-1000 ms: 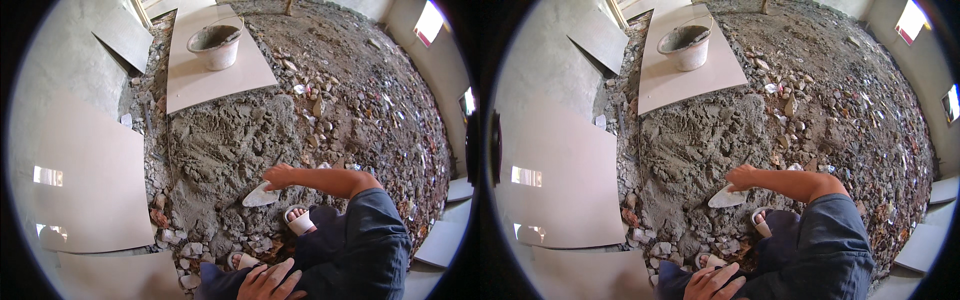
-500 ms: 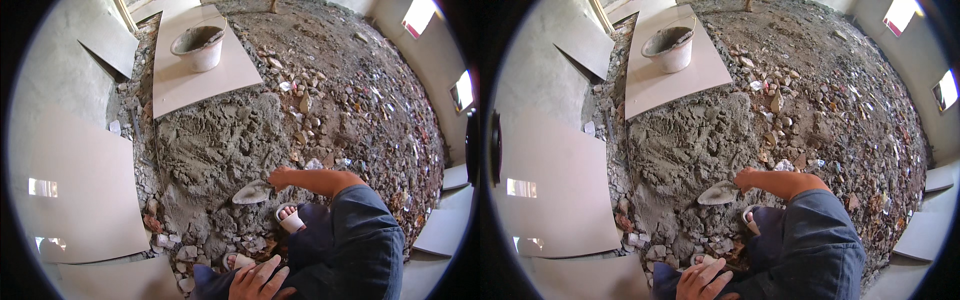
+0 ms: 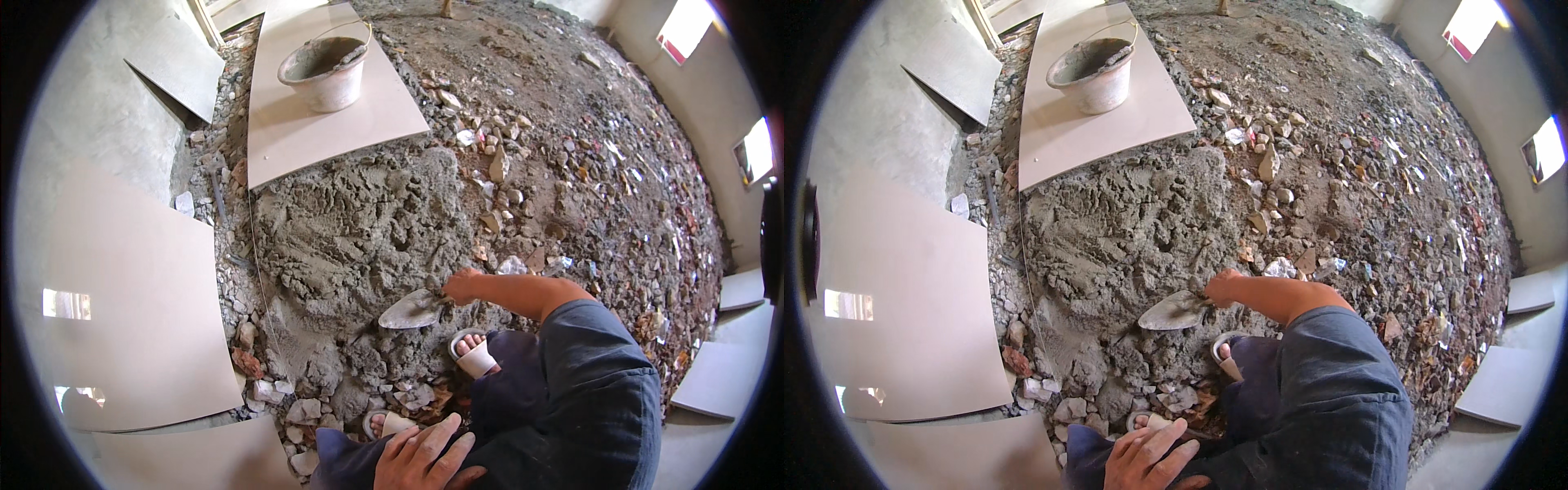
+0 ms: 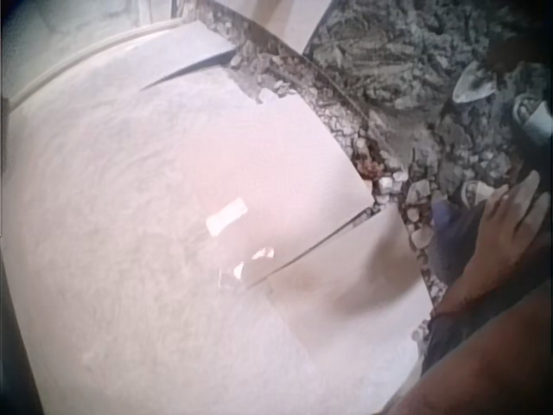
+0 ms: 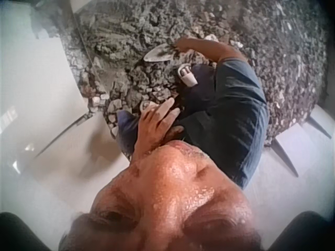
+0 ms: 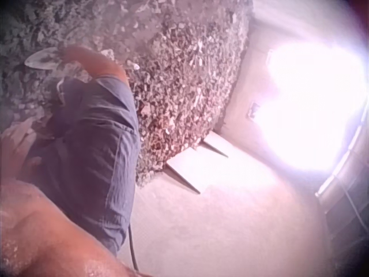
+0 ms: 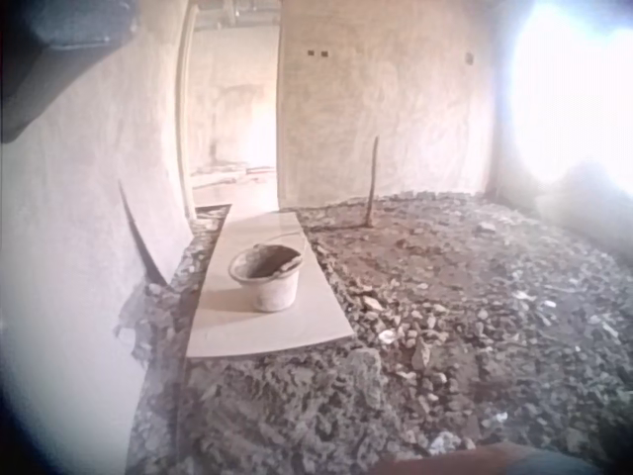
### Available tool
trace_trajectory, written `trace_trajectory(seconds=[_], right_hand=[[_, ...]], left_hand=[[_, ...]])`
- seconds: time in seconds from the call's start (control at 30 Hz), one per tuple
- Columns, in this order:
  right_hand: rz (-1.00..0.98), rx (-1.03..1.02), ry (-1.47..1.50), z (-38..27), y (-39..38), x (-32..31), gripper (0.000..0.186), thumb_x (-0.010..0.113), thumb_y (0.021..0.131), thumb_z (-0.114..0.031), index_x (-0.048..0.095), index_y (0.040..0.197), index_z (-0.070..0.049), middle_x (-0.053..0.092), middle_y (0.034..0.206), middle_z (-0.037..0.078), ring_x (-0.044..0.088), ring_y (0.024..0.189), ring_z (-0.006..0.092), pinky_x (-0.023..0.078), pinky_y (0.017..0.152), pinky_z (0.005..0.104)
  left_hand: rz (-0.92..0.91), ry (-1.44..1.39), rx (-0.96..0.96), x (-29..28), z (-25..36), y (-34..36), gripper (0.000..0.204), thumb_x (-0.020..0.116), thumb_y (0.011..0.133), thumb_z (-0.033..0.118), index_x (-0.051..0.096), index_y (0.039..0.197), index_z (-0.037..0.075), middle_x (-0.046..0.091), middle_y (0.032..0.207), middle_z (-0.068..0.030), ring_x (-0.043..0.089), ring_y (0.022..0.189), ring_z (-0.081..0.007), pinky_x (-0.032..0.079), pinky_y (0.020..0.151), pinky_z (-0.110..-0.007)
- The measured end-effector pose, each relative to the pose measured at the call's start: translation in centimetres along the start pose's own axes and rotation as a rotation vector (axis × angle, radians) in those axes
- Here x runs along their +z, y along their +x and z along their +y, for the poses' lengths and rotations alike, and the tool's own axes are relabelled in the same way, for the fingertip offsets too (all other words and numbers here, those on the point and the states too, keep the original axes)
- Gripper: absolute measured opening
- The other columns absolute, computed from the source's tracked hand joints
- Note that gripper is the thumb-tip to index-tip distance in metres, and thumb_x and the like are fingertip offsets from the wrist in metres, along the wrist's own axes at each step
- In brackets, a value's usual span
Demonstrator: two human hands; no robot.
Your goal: The person uses a pickaxe to break up and level a debris-covered floor. They then pour cement from a bucket and spread it with a trowel to create a smooth base for tiling.
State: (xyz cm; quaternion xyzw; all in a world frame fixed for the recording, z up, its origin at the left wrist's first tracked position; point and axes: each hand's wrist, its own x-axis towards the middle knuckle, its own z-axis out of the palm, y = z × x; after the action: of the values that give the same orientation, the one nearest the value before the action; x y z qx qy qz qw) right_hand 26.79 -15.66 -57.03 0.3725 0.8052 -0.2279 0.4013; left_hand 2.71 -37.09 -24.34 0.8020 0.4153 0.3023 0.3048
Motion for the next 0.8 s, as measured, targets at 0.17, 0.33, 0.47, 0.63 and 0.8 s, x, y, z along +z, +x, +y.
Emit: trace_trajectory(seconds=[0.17,0.33,0.47,0.63,0.8], right_hand=[[-0.061,-0.018,0.031,0.16,-0.52,-0.68,0.034,0.06,0.079,-0.034,0.069,0.099,-0.008,0.067,0.101,0.01,0.063,0.097,0.0287,0.051,0.078,0.0441],[-0.053,-0.02,0.073,-0.34,-0.94,-1.11,0.042,0.06,0.078,-0.043,0.069,0.101,-0.008,0.067,0.101,0.011,0.063,0.097,0.0302,0.05,0.078,0.0452],[-0.052,-0.006,0.086,-0.35,-0.84,-1.02,0.04,0.06,0.078,-0.043,0.07,0.099,-0.01,0.068,0.1,0.01,0.063,0.098,0.0299,0.05,0.078,0.045],[-0.074,-0.032,0.084,-0.28,-0.36,-0.51,0.039,0.059,0.077,-0.041,0.07,0.098,-0.011,0.068,0.099,0.013,0.063,0.096,0.0321,0.05,0.079,0.0458],[-0.103,-0.047,0.086,-0.3,-0.23,-1.02,0.039,0.06,0.078,-0.042,0.07,0.098,-0.01,0.068,0.099,0.011,0.063,0.096,0.0313,0.05,0.078,0.0454]], left_hand=[[0.043,-0.007,0.017,0.24,-0.07,-0.07,0.037,0.055,0.093,0.031,0.051,0.121,0.009,0.051,0.127,-0.0146,0.054,0.105,-0.0304,0.04,0.091,-0.045],[0.011,0.009,-0.01,0.08,0.34,0.01,0.037,0.054,0.093,0.032,0.051,0.121,0.009,0.051,0.126,-0.0147,0.053,0.105,-0.0306,0.04,0.092,-0.045],[-0.018,0.008,-0.031,-0.17,0.82,0.25,0.037,0.054,0.093,0.033,0.052,0.121,0.009,0.051,0.127,-0.0149,0.054,0.104,-0.0309,0.04,0.091,-0.046],[-0.031,0.009,-0.031,0.03,0.83,0.34,0.037,0.055,0.092,0.032,0.052,0.12,0.008,0.051,0.126,-0.0151,0.054,0.103,-0.0312,0.041,0.09,-0.047],[-0.026,0.0,-0.043,0.45,0.69,0.09,0.037,0.058,0.09,0.028,0.053,0.12,0.007,0.052,0.126,-0.0151,0.054,0.106,-0.0321,0.041,0.091,-0.046]])
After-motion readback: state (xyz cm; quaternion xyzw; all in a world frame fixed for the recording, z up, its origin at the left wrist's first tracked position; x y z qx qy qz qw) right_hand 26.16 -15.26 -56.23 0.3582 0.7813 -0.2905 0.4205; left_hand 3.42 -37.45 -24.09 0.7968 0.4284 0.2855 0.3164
